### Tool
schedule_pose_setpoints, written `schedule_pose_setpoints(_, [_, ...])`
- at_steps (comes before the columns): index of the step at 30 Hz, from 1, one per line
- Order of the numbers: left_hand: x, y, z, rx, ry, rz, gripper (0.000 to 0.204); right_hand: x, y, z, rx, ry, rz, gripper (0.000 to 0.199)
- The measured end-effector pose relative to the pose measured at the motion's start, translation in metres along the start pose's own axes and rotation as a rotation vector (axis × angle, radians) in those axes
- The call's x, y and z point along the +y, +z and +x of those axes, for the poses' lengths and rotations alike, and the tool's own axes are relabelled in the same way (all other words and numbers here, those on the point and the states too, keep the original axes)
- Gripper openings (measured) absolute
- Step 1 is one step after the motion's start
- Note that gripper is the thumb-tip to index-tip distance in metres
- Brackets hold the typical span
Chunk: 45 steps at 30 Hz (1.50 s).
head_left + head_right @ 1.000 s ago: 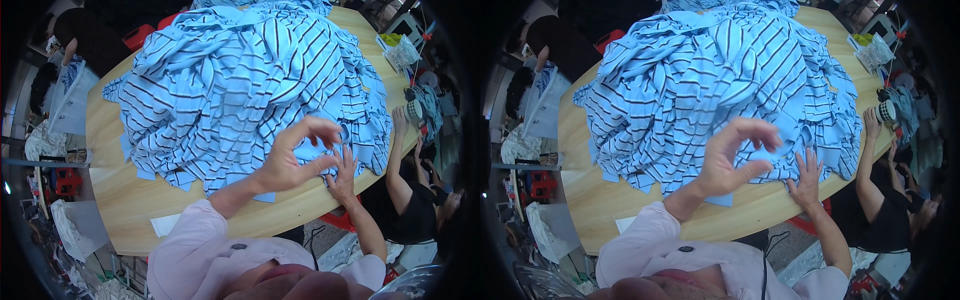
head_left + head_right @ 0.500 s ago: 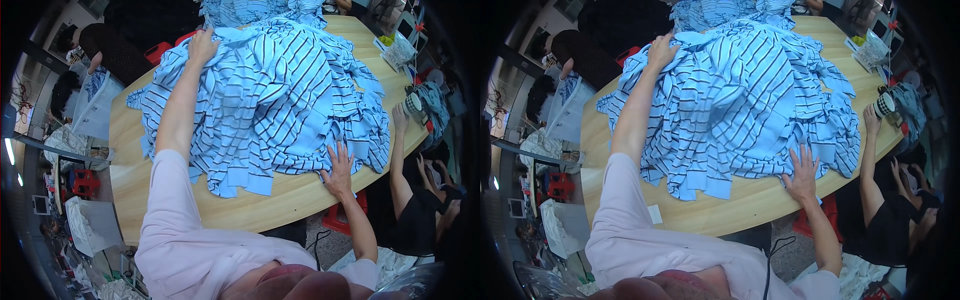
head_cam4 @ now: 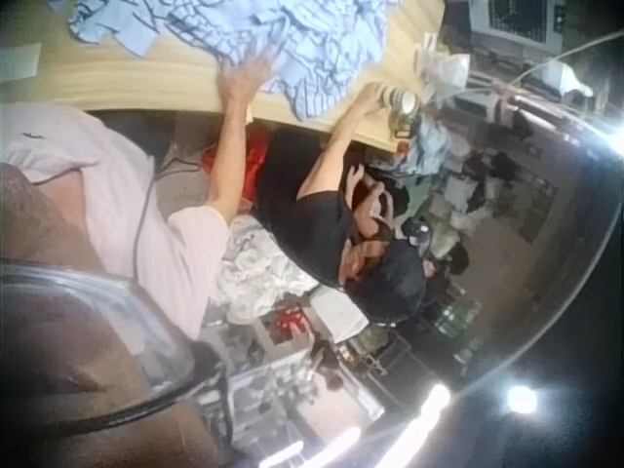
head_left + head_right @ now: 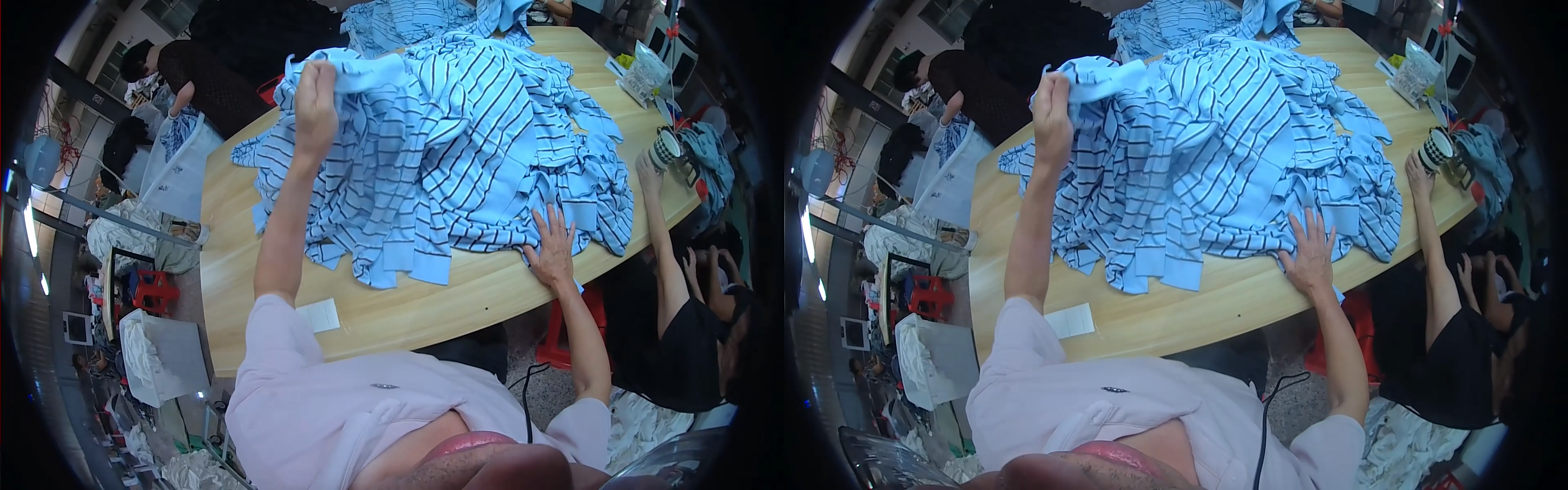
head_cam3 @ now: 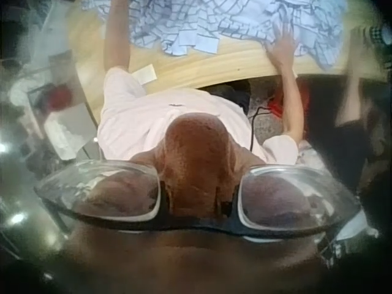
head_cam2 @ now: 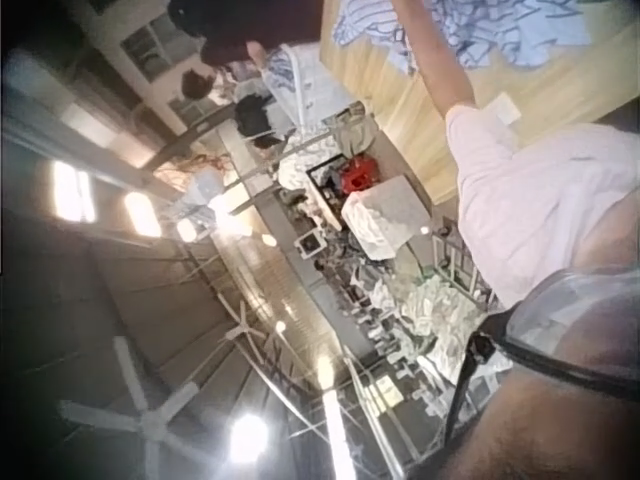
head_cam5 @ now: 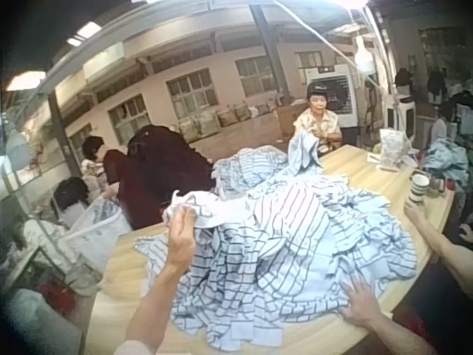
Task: Manually picking up, aligning, and stacking blue and black striped fabric pieces on a wooden work table in a garment factory.
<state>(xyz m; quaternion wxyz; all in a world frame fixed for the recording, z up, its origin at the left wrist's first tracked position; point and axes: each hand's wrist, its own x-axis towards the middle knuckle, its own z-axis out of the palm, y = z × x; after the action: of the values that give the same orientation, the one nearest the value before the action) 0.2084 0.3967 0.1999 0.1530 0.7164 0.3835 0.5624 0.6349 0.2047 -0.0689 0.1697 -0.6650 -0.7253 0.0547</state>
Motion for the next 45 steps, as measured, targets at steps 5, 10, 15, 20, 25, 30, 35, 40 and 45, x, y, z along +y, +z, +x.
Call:
schedule_pose_setpoints(5, [0.058,0.027,-0.196,-0.054,-0.091,0.079,0.018,0.004,0.005,0.005,0.064,-0.03,-0.027,0.083])
schedule_pose_setpoints(10, [0.043,0.054,-0.301,-0.078,-0.504,0.008,0.023,-0.005,0.012,0.008,0.115,-0.028,0.016,0.081])
schedule_pose_setpoints(15, [0.01,0.036,-0.363,-0.288,-0.5,0.24,0.042,-0.077,0.012,-0.006,0.108,-0.199,0.208,0.07])
schedule_pose_setpoints(20, [0.014,0.038,-0.385,-0.353,-0.171,0.374,0.02,-0.154,0.03,0.01,0.056,-0.301,0.506,0.065])
schedule_pose_setpoints(25, [0.074,0.025,-0.38,-0.294,-0.177,0.189,0.025,-0.185,0.056,0.055,-0.119,-0.032,0.712,0.072])
schedule_pose_setpoints(30, [0.071,0.014,-0.375,-0.471,-0.142,0.339,0.022,-0.211,0.065,0.064,-0.333,0.276,1.214,0.051])
schedule_pose_setpoints(35, [0.028,0.014,-0.351,-0.269,-0.737,0.06,0.031,-0.189,0.041,0.05,0.032,-0.069,0.941,0.04])
schedule_pose_setpoints(40, [-0.024,-0.005,-0.374,-0.115,-1.004,-0.134,0.039,-0.124,-0.047,-0.027,-0.08,0.157,1.748,0.041])
schedule_pose_setpoints(45, [-0.059,-0.005,-0.443,-0.061,-0.897,-0.081,0.041,-0.068,-0.076,-0.114,-0.026,0.124,1.568,0.035])
